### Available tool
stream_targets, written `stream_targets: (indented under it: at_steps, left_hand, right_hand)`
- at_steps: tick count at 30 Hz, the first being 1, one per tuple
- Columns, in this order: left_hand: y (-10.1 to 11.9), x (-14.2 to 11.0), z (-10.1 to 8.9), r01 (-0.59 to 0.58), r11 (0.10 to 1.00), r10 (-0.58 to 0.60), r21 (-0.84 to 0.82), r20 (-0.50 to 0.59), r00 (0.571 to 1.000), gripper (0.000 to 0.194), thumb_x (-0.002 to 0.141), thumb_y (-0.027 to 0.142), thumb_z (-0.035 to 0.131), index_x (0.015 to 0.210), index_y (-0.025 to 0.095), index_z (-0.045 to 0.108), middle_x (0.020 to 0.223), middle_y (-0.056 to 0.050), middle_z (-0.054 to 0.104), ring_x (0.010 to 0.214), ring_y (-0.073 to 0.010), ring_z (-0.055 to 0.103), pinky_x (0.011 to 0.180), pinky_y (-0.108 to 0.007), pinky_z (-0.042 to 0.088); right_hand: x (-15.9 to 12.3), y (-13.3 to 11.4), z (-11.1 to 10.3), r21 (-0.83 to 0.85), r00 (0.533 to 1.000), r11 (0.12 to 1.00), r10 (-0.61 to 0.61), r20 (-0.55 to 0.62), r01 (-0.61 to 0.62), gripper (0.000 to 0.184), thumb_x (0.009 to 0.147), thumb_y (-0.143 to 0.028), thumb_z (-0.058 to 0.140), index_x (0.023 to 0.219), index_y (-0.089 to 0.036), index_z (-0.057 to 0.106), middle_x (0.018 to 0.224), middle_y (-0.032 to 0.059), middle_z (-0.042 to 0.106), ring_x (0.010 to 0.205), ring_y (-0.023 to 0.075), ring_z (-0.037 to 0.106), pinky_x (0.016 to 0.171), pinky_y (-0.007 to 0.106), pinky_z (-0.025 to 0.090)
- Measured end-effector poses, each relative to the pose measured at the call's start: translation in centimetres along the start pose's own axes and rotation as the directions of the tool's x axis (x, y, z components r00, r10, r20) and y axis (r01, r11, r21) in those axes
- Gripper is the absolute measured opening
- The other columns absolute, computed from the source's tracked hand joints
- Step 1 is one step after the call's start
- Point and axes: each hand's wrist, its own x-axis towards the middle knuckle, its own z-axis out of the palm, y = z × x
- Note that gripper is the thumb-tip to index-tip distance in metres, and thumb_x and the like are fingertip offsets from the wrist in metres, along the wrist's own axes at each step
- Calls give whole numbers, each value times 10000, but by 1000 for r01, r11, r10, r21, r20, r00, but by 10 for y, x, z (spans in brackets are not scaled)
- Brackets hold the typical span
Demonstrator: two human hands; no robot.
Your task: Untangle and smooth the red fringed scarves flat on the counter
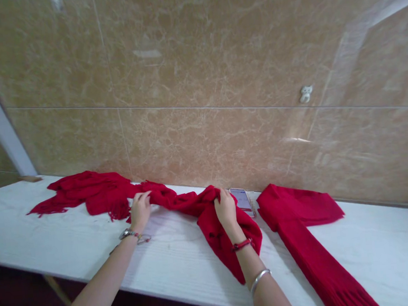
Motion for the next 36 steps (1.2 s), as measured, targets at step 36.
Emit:
stream_targets:
  at_steps: [36]
  left_hand:
    - [28, -6, -16, -366, 931, 357, 8, 198, 913, 416, 689, 42, 464, 1051, 189, 606, 1058, -86, 534, 995, -245, 483, 862, -386, 379]
  right_hand:
    - [-16, -6, 6, -182, 892, 960, -112, 439, 210, 176, 788, -238, 543, 923, -189, 644, 1035, 101, 503, 966, 229, 486, 896, 463, 330]
